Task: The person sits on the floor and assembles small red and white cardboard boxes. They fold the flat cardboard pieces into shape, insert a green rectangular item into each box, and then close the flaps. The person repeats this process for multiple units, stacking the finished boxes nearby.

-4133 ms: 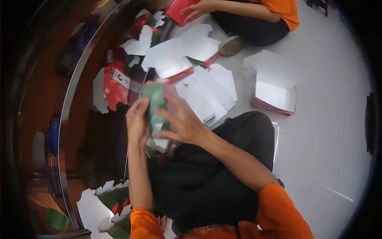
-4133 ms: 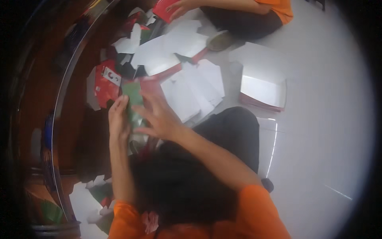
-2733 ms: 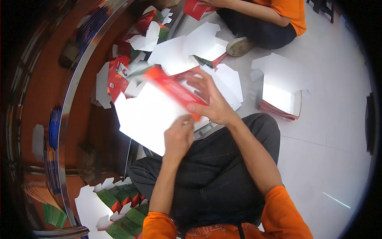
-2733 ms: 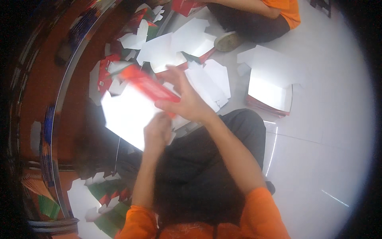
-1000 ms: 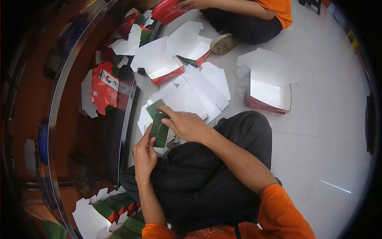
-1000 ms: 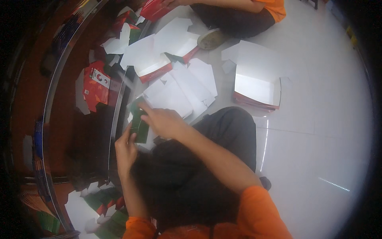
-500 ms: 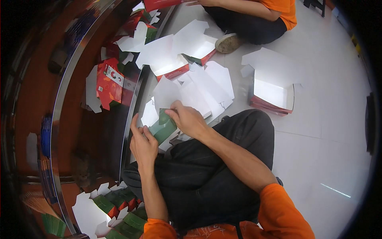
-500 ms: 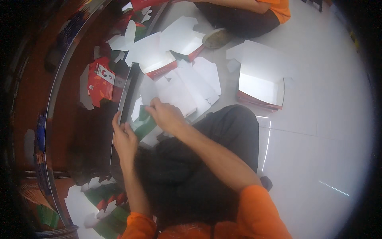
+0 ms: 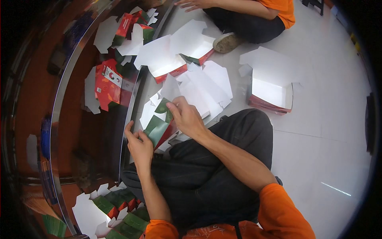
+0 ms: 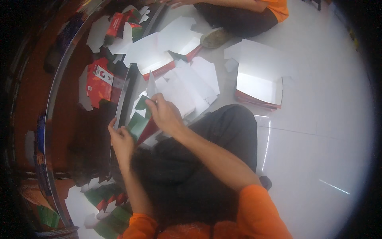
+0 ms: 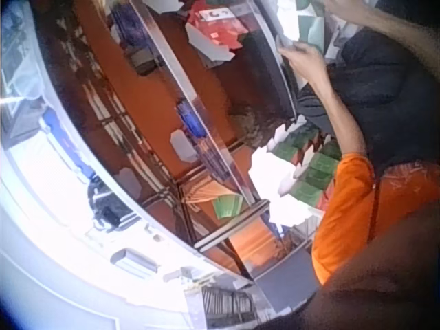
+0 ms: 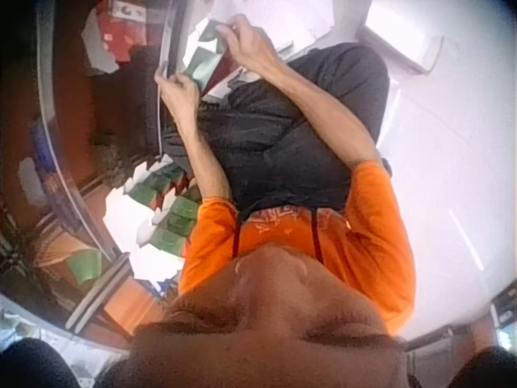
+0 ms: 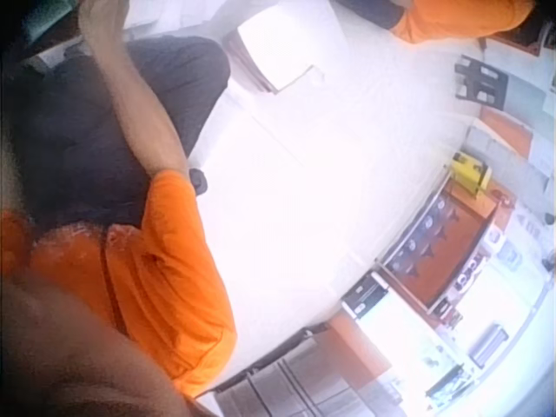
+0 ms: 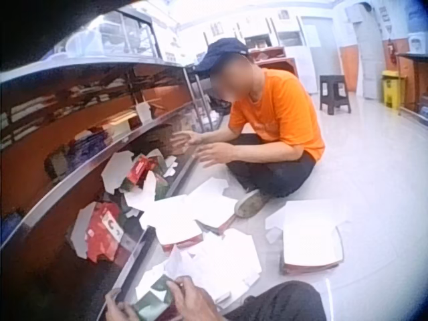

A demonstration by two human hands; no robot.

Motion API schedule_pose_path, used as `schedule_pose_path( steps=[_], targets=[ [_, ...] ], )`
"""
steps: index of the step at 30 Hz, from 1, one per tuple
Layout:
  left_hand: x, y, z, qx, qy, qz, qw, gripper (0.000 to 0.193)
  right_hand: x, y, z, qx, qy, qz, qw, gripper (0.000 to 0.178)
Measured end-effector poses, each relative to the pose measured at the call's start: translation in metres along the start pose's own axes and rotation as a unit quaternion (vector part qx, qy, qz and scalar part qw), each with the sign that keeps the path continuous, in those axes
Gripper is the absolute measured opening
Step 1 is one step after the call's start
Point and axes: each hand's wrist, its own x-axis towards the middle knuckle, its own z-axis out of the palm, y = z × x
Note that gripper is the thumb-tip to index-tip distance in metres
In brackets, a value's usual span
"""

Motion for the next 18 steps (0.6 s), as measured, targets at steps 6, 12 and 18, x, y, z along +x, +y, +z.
schedule_pose_path(
  steps=[6, 12, 18],
  targets=[
    [0.003, -0.014, -0.001, -0.041, -0.030, -0.003, 0.999, 0.043, 0.003, -0.002, -0.003, -0.064, -0.062, 0.027, 0.996, 0.034],
    [0.003, 0.017, -0.003, -0.013, -0.032, 0.090, 0.995, 0.043, 0.003, -0.003, -0.005, -0.149, -0.127, -0.162, 0.967, 0.036],
    [0.004, 0.006, 0.004, -0.074, 0.052, 0.197, 0.976, 0.038, -0.003, -0.002, -0.002, -0.081, -0.164, -0.211, 0.960, 0.039]
  ],
)
